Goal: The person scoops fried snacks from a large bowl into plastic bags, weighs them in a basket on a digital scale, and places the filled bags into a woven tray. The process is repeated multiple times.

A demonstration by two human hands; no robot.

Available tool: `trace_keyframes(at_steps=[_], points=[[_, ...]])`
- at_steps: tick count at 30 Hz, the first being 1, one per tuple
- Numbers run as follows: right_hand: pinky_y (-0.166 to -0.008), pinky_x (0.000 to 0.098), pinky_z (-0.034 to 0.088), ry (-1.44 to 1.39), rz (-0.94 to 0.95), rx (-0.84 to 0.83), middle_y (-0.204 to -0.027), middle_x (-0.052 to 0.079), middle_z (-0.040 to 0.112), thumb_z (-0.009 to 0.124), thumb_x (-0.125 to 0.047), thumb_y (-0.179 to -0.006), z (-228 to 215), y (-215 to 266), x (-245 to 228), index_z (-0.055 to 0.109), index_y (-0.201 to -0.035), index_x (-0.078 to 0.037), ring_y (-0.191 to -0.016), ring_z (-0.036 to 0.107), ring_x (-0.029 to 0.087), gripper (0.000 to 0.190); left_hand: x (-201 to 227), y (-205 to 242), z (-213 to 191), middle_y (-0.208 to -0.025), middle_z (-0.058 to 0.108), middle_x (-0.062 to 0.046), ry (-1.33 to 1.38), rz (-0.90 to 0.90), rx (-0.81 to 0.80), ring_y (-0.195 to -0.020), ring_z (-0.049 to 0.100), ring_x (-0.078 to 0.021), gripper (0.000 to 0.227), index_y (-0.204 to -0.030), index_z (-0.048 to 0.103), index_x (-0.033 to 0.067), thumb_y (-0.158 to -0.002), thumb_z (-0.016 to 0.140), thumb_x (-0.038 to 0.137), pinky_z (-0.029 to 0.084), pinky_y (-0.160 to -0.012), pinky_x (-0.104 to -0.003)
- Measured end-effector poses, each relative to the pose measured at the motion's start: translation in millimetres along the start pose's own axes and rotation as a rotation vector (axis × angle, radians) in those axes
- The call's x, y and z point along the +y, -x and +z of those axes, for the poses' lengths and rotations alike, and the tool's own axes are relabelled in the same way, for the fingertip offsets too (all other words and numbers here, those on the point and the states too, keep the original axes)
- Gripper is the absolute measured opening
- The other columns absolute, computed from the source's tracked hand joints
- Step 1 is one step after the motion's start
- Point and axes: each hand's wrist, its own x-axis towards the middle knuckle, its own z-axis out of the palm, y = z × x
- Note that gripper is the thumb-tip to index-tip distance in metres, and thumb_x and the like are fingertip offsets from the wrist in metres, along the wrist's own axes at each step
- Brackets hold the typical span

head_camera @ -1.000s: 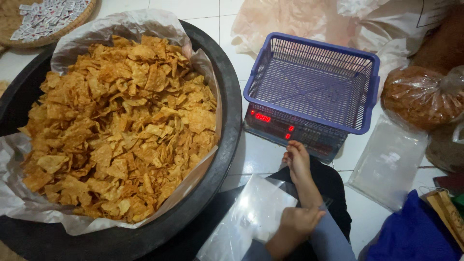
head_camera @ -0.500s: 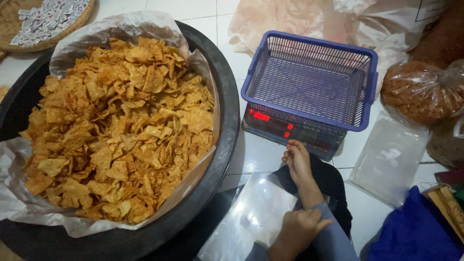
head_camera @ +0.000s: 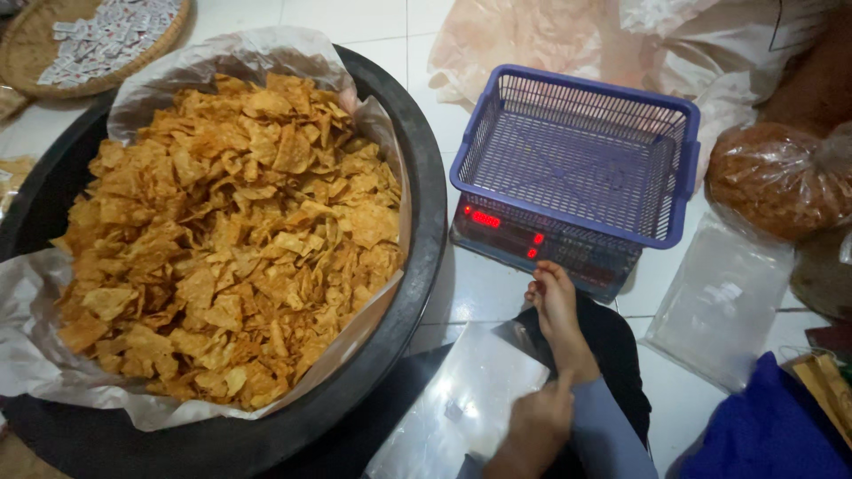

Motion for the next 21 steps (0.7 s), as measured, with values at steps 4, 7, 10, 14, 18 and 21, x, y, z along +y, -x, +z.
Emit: trace_keyframes(at_steps=[4, 7, 10, 14, 18, 21], points=[[-0.066, 0.0306, 0.05, 0.184, -0.326, 0.084, -0.089, 0.004, 0.059, 0.056, -0.003, -0.097, 16, 19, -21, 0.06, -0.112, -0.005, -0.072, 0.058, 0.013, 0.015, -22, -21, -44, -0.08, 0.068, -0.015, -0.123, -0.233, -0.068, -0.063, 0.067, -0.0368, 0.048, -0.144, 0.059, 0.0241, -0.098, 0.056, 0.01, 0.052, -0.055, -0.049], [-0.082, 0.0316, 0.052, 0.359, -0.85, 0.147, -0.104, 0.007, 0.059, 0.059, 0.004, -0.101, 31, 58, -39, 0.056, -0.115, -0.002, -0.09, 0.06, 0.014, 0.015, -28, -31, -82, -0.083, 0.07, -0.015, -0.124, -0.222, 0.13, -0.066, 0.069, -0.0357, 0.041, -0.132, 0.067, 0.0222, -0.095, 0.057, 0.009, 0.053, -0.059, -0.048], [-0.08, 0.0344, 0.051, 0.57, -1.329, -0.041, -0.103, 0.01, 0.061, 0.055, 0.001, -0.098, 28, 131, -34, 0.053, -0.111, -0.003, -0.088, 0.063, 0.023, 0.014, -24, -36, -109, -0.086, 0.071, -0.017, -0.063, -0.236, 0.138, -0.07, 0.069, -0.0384, 0.041, -0.13, 0.069, 0.0186, -0.094, 0.056, 0.007, 0.053, -0.064, -0.049], [-0.082, 0.0374, 0.061, 0.678, -1.438, -0.322, -0.101, 0.014, 0.063, 0.062, 0.001, -0.088, 28, 161, -23, 0.059, -0.106, -0.005, -0.089, 0.069, 0.029, 0.019, -18, -30, -123, -0.094, 0.074, -0.018, 0.094, -0.106, 0.218, -0.081, 0.071, -0.0386, 0.035, -0.123, 0.072, 0.0146, -0.092, 0.058, 0.006, 0.056, -0.07, -0.048], [-0.085, 0.0393, 0.062, 0.944, -1.149, -0.278, -0.112, 0.013, 0.072, 0.064, 0.001, -0.086, 10, 149, -24, 0.067, -0.108, -0.007, -0.1, 0.074, 0.027, 0.024, -18, -26, -117, -0.097, 0.074, -0.018, 0.233, -0.078, 0.272, -0.087, 0.072, -0.0379, 0.023, -0.115, 0.072, 0.0092, -0.095, 0.061, 0.008, 0.057, -0.075, -0.045], [-0.105, 0.0513, 0.045, 1.275, -1.162, -0.489, -0.132, 0.009, 0.066, 0.063, -0.013, -0.083, 6, 137, -20, 0.067, -0.118, -0.012, -0.123, 0.063, 0.029, 0.034, -21, -28, -107, -0.097, 0.074, -0.017, 0.127, 0.061, 0.257, -0.085, 0.072, -0.0364, 0.026, -0.116, 0.073, 0.009, -0.095, 0.06, 0.011, 0.057, -0.074, -0.044]])
